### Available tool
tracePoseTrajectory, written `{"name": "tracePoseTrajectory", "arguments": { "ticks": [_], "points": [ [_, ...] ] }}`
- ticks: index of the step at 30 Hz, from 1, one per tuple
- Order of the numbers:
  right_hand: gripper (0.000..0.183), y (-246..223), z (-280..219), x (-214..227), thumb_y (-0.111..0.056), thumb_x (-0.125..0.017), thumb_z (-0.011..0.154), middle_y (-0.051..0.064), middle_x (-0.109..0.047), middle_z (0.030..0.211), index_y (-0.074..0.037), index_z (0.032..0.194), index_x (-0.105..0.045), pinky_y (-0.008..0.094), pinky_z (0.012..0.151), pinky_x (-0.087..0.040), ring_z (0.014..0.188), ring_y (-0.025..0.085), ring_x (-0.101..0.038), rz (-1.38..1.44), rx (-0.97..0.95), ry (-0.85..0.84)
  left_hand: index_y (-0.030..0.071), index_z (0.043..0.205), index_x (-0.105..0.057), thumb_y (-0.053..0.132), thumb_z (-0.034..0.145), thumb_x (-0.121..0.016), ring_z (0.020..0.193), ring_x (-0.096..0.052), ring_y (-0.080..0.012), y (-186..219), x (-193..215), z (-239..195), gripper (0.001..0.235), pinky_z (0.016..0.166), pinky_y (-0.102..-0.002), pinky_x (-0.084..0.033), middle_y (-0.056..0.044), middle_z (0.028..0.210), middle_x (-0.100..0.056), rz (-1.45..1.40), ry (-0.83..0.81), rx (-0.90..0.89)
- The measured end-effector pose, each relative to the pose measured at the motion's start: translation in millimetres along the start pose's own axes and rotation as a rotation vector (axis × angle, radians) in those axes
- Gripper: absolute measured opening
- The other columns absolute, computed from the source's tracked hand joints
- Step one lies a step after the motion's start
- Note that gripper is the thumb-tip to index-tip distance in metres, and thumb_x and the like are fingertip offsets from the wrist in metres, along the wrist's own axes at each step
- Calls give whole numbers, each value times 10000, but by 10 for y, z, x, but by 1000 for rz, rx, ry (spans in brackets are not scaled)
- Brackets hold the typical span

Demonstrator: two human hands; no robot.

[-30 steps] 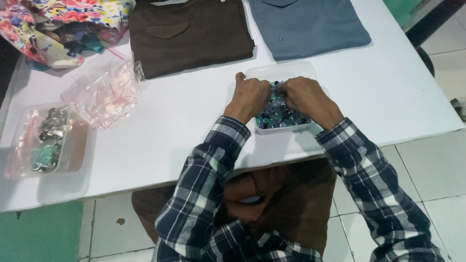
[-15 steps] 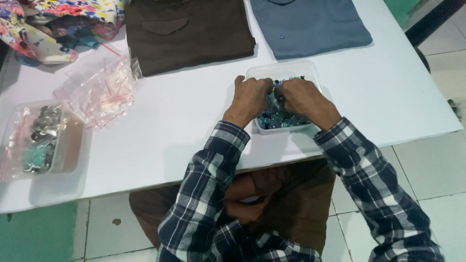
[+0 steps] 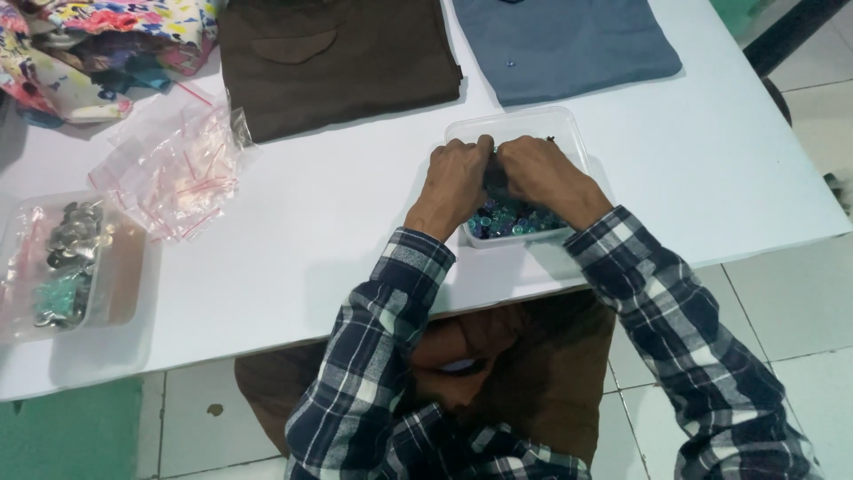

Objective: A person is carefully picking small blue buttons out of a plastic container and placing them into small groups on a table, likely for counting.

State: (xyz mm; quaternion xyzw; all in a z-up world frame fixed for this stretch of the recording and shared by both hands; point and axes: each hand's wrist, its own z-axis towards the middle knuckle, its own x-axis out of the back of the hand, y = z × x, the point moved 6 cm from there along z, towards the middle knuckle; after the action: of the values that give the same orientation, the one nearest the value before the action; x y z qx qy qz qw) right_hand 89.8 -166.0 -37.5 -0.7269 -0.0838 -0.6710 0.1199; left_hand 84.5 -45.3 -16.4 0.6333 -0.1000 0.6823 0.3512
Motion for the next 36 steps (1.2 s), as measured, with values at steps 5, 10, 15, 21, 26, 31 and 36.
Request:
{"name": "tracePoseTrajectory", "arguments": {
  "ticks": [5,10,15,21,26,31,36],
  "points": [
    [178,-101,-91,251,-11,-689,791,178,-759,827,-14,958,-751,449,750,-617,866,359,-750,-35,0,-69,91,1121,-682,-4,771,-736,1010,-696,-274,54,45,-52,367,1101,-618,-380,-81,894,-729,75,19,6],
    [330,-96,-287,575,-19,-662,873,185,-773,1029,-94,1179,-758,510,891,-557,1061,415,-707,250,-81,-16,127,1024,-764,5,794,-729,958,-707,-248,44,-1,-42,263,1107,-630,-363,-58,814,-735,121,60,12],
    [309,-91,-489,832,-32,-595,891,248,-731,1117,-82,1143,-766,589,941,-482,1140,514,-626,579,-83,53,130,1006,-756,-2,806,-715,955,-707,-249,-24,-134,26,243,1069,-597,-428,-65,807,-725,42,73,-19],
    [302,-121,-276,612,-3,-645,865,197,-735,1106,-72,1126,-780,522,871,-556,1070,442,-678,452,4,48,71,1193,-655,-87,856,-616,1009,-704,-283,87,240,-167,374,1025,-488,-505,-147,1068,-694,-112,92,-32],
    [278,-202,-27,285,-2,-597,871,128,-749,1051,-91,1074,-765,456,878,-573,1018,366,-714,264,-13,55,70,1248,-545,-90,902,-510,1041,-702,-265,87,250,-158,383,1029,-446,-527,-150,1144,-655,-93,101,5],
    [174,154,11,-29,3,-611,852,147,-743,940,-34,992,-707,408,780,-603,914,335,-737,84,8,61,90,1219,-490,-63,894,-547,1044,-706,-280,69,128,-121,363,1081,-520,-473,-136,1121,-667,-40,90,3],
    [196,-168,-179,390,-41,-596,907,172,-746,964,-41,1040,-740,411,782,-598,939,344,-737,211,39,26,144,995,-717,12,817,-695,858,-721,-231,20,-134,14,223,1079,-650,-390,-32,819,-717,143,53,-23]
  ]
}}
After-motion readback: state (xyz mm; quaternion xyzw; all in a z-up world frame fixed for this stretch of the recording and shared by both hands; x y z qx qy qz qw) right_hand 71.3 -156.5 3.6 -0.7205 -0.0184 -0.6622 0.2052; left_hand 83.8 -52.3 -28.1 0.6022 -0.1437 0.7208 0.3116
